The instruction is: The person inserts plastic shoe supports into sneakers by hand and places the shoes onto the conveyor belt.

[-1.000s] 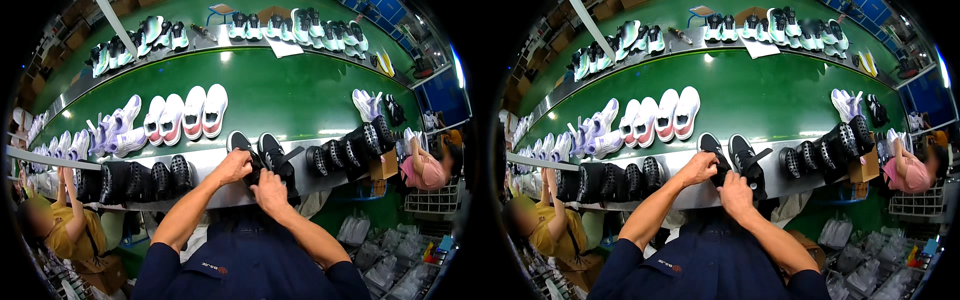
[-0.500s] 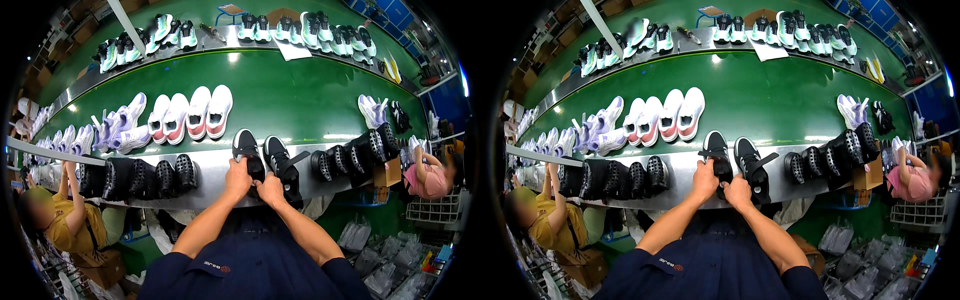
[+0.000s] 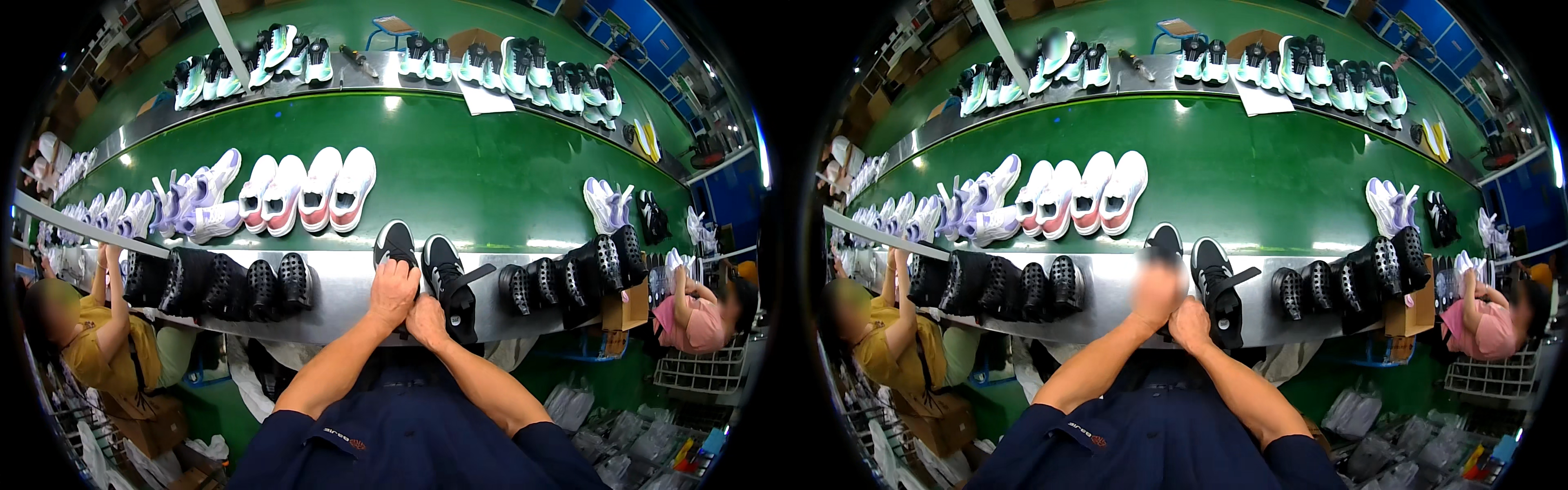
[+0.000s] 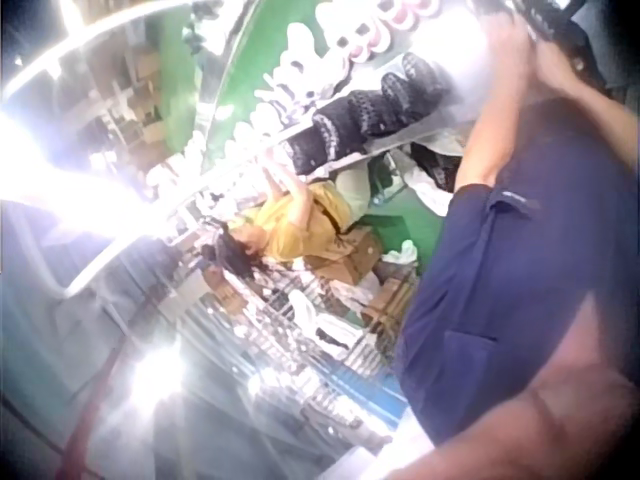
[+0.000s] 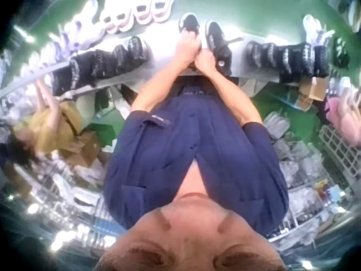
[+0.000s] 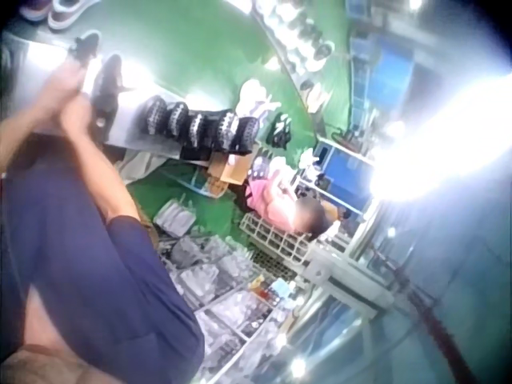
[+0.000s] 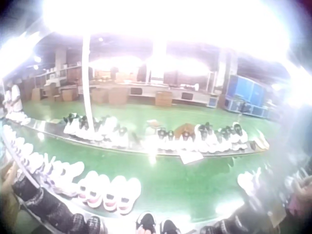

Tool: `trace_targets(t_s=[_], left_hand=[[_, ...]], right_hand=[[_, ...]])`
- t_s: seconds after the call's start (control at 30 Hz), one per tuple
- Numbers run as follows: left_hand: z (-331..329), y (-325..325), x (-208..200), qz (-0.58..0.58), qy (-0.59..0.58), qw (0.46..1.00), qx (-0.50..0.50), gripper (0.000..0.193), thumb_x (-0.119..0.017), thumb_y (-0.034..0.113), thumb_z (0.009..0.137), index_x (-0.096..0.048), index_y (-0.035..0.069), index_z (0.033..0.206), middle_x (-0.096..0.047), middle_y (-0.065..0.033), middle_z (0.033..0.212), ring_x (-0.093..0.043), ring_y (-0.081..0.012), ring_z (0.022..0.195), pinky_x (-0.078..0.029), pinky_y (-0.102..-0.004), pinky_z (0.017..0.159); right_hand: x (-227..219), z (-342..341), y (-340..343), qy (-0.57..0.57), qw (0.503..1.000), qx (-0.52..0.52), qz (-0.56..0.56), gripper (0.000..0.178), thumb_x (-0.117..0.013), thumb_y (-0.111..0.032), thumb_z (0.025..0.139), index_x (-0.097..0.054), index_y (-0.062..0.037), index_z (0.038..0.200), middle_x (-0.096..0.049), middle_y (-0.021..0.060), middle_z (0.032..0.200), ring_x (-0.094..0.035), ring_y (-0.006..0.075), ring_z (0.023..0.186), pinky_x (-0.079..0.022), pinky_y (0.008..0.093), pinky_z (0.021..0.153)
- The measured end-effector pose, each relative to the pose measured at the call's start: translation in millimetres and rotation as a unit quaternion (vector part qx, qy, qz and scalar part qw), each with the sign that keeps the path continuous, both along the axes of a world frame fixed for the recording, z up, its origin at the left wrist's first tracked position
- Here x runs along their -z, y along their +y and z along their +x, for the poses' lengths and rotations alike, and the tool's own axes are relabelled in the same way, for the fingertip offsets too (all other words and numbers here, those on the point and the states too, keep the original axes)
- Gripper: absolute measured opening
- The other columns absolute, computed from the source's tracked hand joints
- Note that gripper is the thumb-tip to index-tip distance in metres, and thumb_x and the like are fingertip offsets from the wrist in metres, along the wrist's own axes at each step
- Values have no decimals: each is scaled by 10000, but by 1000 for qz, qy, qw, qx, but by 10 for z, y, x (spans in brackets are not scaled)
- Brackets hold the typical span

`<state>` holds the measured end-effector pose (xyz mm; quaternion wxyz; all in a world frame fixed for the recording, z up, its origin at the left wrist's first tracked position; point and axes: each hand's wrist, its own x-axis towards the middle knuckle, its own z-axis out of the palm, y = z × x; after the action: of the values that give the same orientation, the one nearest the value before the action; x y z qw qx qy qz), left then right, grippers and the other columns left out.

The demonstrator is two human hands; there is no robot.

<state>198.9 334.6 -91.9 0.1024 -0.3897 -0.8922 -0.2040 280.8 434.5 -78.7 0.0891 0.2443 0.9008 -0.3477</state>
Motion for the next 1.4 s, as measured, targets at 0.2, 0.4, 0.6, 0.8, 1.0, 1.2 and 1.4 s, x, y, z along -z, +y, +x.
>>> trace_targets(t_s=[0.2, 0.4, 0.6, 0.8, 1.0, 1.2, 1.4], left_hand=[[126, -311, -104, 63, 35, 997, -25, 77, -603, 128, 765, -539, 105, 800, -496, -80, 797, -522, -271, 794, -406, -395, 716], [305, -367, -69, 78, 9, 994, -77, 97, -621, 85, 750, -527, 97, 771, -492, -92, 782, -520, -284, 771, -414, -413, 696], [541, -616, -165, 144, -239, 944, -176, 291, -689, 178, 837, -617, 33, 1079, -628, -172, 1009, -600, -387, 979, -496, -444, 862], [850, -954, 322, 283, -623, 630, -367, 676, -749, 157, 749, -527, 34, 1376, -640, -215, 1250, -649, -368, 1109, -533, -407, 947], [973, -1439, -668, 119, -419, 816, -380, 640, -677, 2, 698, -618, 164, 1314, -495, -246, 1311, -526, -440, 1164, -449, -439, 1041], [1008, -1502, -953, 114, -384, 864, -307, 667, -646, -32, 689, -619, 165, 1326, -450, -254, 1357, -482, -469, 1214, -422, -465, 1071], [989, -1548, -1072, 95, -344, 903, -237, 686, -637, -43, 668, -624, 171, 1320, -453, -252, 1378, -477, -465, 1242, -431, -470, 1071]], right_hand=[[-3, -92, 106, -60, 997, -41, -16, 411, -558, -252, 906, -676, 141, 869, -647, 400, 931, -651, 524, 968, -521, 539, 883], [50, -100, 96, -56, 997, -55, -26, 442, -555, -273, 894, -676, 146, 824, -640, 394, 908, -647, 534, 932, -505, 543, 870], [128, 13, 10, -80, 991, -92, -57, 414, -559, -258, 894, -680, 137, 875, -633, 399, 918, -637, 538, 952, -496, 548, 876], [59, 224, -197, -192, 923, -32, -332, 351, -668, -266, 936, -678, 65, 1053, -705, 124, 936, -690, 229, 772, -586, 345, 704], [-1151, 42, 407, -86, 925, -241, -282, 382, -780, -143, 865, -629, -26, 1197, -628, 29, 808, -575, 94, 695, -496, 263, 646], [-1372, -132, 291, 24, 853, -454, -255, 209, -757, -104, 871, -682, -29, 1051, -632, 78, 850, -607, 172, 748, -495, 302, 687], [-1275, -206, 128, 53, 860, -436, -260, 171, -743, -153, 902, -662, -3, 903, -629, 61, 822, -581, 149, 707, -470, 293, 647]])
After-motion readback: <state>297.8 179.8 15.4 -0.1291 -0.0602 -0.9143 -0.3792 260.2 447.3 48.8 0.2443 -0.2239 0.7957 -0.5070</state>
